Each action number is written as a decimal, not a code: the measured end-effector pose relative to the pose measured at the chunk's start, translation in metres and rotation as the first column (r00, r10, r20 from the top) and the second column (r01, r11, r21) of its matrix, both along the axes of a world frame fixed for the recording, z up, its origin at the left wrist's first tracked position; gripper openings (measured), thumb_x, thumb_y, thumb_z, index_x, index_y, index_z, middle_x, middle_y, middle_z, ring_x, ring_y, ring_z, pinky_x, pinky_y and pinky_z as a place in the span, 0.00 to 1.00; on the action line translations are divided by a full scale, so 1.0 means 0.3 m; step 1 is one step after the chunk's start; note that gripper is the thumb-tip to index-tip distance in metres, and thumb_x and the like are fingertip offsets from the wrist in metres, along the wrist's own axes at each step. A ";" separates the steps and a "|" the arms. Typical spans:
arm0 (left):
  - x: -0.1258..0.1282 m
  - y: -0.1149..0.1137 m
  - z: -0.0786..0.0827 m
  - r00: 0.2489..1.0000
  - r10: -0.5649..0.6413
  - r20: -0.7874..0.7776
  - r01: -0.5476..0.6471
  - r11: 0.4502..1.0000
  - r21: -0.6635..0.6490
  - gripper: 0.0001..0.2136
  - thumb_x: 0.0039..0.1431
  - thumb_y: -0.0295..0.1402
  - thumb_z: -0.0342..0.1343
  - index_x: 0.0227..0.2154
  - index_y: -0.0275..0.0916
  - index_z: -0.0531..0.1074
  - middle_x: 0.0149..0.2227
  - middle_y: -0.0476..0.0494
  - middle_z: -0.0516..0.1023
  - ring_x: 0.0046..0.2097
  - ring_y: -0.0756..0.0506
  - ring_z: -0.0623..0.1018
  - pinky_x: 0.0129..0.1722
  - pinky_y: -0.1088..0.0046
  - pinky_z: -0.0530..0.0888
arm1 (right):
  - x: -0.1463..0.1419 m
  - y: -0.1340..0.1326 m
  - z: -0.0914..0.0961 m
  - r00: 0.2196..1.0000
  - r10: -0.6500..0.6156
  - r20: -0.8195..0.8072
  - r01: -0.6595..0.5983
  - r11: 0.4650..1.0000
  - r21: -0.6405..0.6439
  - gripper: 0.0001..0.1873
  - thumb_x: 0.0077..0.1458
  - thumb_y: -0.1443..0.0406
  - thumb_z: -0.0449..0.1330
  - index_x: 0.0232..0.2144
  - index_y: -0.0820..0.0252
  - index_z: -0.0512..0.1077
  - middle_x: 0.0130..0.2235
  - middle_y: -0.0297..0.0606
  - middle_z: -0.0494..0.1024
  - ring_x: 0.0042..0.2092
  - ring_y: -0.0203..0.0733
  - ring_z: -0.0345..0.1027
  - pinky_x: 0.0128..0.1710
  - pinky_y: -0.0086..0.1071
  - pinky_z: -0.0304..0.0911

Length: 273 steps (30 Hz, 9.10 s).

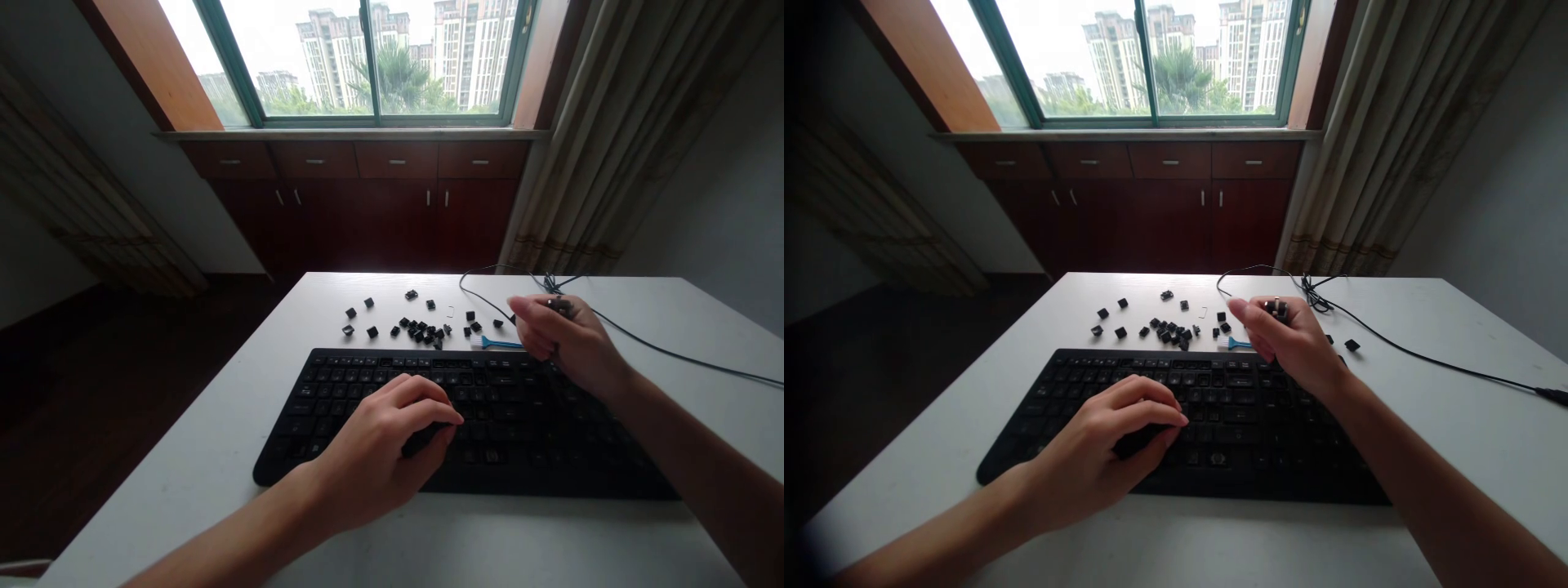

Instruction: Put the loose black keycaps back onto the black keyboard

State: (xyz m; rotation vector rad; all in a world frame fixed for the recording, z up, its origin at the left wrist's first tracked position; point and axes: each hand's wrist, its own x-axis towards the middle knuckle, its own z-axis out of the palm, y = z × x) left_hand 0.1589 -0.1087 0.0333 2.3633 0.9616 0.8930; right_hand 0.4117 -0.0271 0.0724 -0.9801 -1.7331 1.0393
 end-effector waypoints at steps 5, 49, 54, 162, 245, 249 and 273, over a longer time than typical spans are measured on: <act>0.001 -0.002 -0.003 1.000 0.000 -0.018 0.001 1.000 0.023 0.09 0.65 0.25 0.55 0.44 0.41 0.76 0.44 0.44 0.77 0.43 0.48 0.77 0.45 0.70 0.76 | -0.092 0.014 0.010 0.986 -0.004 -0.170 -0.005 0.999 -0.052 0.30 0.62 0.48 0.60 0.15 0.58 0.62 0.15 0.30 0.64 0.18 0.34 0.64 0.20 0.29 0.61; 0.000 -0.006 -0.002 0.997 -0.010 -0.076 0.012 0.999 0.037 0.09 0.66 0.26 0.53 0.43 0.41 0.77 0.45 0.42 0.77 0.43 0.46 0.76 0.44 0.67 0.76 | -0.067 0.042 -0.088 0.899 -0.250 -0.360 0.207 0.966 -0.152 0.18 0.61 0.51 0.60 0.29 0.55 0.63 0.27 0.30 0.63 0.29 0.37 0.61 0.33 0.33 0.65; 0.001 -0.007 -0.001 0.997 -0.010 -0.079 0.013 0.999 0.036 0.09 0.66 0.27 0.53 0.43 0.41 0.77 0.45 0.42 0.77 0.43 0.46 0.76 0.45 0.67 0.76 | -0.111 0.011 -0.044 0.836 -0.174 -0.521 0.098 0.980 -0.172 0.22 0.59 0.53 0.64 0.24 0.55 0.59 0.25 0.28 0.57 0.26 0.34 0.53 0.29 0.32 0.61; -0.069 0.059 0.052 0.909 0.324 0.262 -0.345 0.938 0.036 0.14 0.63 0.33 0.63 0.50 0.44 0.71 0.40 0.49 0.77 0.38 0.51 0.75 0.37 0.75 0.73 | -0.190 0.127 0.045 0.777 0.630 -0.007 -0.580 0.711 -0.398 0.25 0.56 0.49 0.66 0.48 0.62 0.76 0.23 0.26 0.65 0.22 0.28 0.55 0.20 0.24 0.51; -0.074 0.082 -0.011 0.963 0.233 -0.134 -0.201 0.955 0.216 0.07 0.65 0.28 0.57 0.43 0.42 0.75 0.45 0.44 0.75 0.46 0.46 0.75 0.45 0.66 0.74 | -0.156 0.123 0.055 0.501 0.276 0.821 -0.317 0.941 -0.123 0.11 0.52 0.58 0.65 0.36 0.56 0.81 0.32 0.38 0.81 0.31 0.42 0.72 0.31 0.32 0.60; -0.076 0.082 -0.011 0.963 0.231 -0.137 -0.200 0.957 0.212 0.07 0.65 0.28 0.57 0.43 0.42 0.76 0.45 0.44 0.75 0.46 0.46 0.75 0.46 0.66 0.74 | -0.152 0.127 0.054 0.487 0.255 0.835 -0.302 0.947 -0.113 0.12 0.51 0.56 0.66 0.35 0.57 0.81 0.32 0.39 0.81 0.31 0.42 0.72 0.31 0.32 0.60; -0.075 0.084 -0.010 0.964 0.223 -0.145 -0.193 0.961 0.200 0.07 0.65 0.28 0.56 0.44 0.43 0.76 0.45 0.43 0.76 0.46 0.44 0.75 0.46 0.63 0.75 | -0.197 0.114 0.064 0.874 0.398 0.279 -0.391 0.917 -0.082 0.17 0.59 0.58 0.62 0.47 0.60 0.76 0.35 0.37 0.81 0.36 0.40 0.73 0.35 0.31 0.66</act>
